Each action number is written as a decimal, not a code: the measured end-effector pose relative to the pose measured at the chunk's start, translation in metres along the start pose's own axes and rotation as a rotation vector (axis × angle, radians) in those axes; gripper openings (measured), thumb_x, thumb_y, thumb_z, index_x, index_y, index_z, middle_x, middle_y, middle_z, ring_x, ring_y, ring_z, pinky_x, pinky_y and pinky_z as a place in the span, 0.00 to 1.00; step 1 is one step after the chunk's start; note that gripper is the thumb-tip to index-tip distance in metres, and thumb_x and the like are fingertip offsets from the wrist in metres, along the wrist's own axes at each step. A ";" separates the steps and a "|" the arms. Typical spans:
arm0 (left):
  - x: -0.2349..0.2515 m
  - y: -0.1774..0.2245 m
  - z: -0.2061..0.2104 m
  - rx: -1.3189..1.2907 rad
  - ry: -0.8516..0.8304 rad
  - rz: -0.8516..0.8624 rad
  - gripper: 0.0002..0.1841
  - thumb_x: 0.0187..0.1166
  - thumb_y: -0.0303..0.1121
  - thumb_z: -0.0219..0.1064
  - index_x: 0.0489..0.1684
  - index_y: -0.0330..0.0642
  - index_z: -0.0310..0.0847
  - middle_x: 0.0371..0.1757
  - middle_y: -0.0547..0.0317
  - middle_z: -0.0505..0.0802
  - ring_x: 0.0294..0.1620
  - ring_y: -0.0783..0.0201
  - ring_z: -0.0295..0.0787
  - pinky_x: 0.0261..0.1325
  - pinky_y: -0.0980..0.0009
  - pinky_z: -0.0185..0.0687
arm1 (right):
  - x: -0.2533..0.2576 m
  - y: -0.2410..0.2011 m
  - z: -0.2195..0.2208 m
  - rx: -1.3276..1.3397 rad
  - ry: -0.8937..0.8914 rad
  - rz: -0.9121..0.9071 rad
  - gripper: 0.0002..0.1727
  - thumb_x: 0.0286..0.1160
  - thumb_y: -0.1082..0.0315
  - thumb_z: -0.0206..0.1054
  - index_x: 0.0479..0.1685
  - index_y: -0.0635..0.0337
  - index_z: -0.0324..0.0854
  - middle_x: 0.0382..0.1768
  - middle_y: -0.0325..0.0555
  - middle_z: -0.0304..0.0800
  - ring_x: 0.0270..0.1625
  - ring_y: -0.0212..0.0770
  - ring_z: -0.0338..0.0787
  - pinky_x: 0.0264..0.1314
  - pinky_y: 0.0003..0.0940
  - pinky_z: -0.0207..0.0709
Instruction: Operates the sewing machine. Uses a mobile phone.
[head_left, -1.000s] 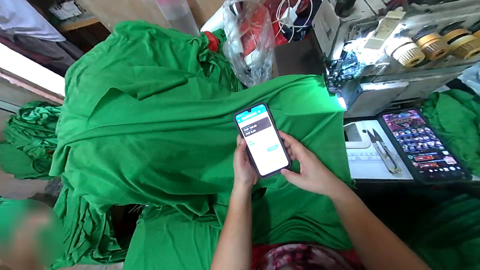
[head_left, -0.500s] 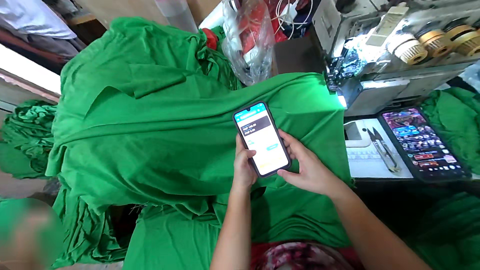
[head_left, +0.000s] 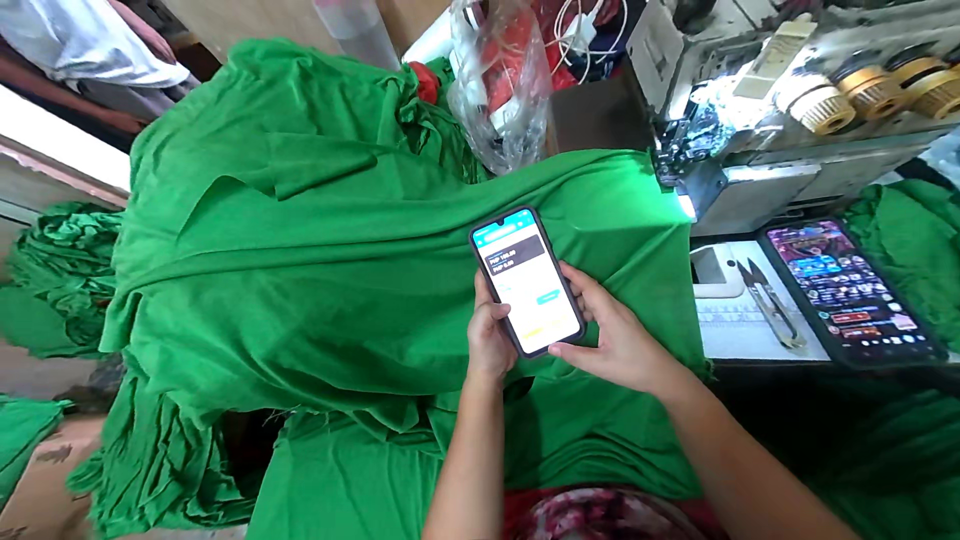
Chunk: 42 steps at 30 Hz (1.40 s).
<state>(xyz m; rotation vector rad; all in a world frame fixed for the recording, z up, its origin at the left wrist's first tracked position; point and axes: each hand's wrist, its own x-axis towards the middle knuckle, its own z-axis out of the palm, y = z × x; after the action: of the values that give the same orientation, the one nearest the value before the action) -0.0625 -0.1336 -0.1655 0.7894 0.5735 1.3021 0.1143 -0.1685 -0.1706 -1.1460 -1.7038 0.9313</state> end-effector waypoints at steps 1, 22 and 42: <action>0.000 0.000 0.000 -0.005 -0.010 -0.001 0.36 0.61 0.27 0.52 0.78 0.54 0.58 0.55 0.62 0.92 0.52 0.66 0.94 0.55 0.64 0.91 | 0.000 0.000 0.000 -0.001 -0.001 0.002 0.56 0.61 0.55 0.79 0.93 0.62 0.51 0.72 0.55 0.81 0.64 0.33 0.87 0.66 0.26 0.82; 0.001 0.000 -0.003 -0.025 -0.047 -0.013 0.37 0.57 0.26 0.55 0.77 0.54 0.59 0.51 0.61 0.94 0.50 0.65 0.95 0.53 0.63 0.92 | 0.001 0.001 -0.003 0.010 -0.033 -0.025 0.50 0.62 0.67 0.68 0.92 0.65 0.50 0.70 0.56 0.82 0.63 0.34 0.89 0.65 0.28 0.84; 0.001 0.000 -0.003 -0.038 -0.056 -0.013 0.37 0.59 0.26 0.55 0.78 0.55 0.59 0.54 0.60 0.93 0.52 0.63 0.95 0.55 0.61 0.92 | 0.002 0.003 -0.006 0.108 -0.054 -0.077 0.45 0.66 0.70 0.60 0.91 0.70 0.51 0.67 0.56 0.83 0.62 0.34 0.89 0.65 0.28 0.84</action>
<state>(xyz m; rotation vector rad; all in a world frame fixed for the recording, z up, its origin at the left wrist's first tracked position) -0.0648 -0.1325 -0.1674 0.7873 0.5070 1.2719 0.1203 -0.1650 -0.1707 -0.9856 -1.7066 1.0021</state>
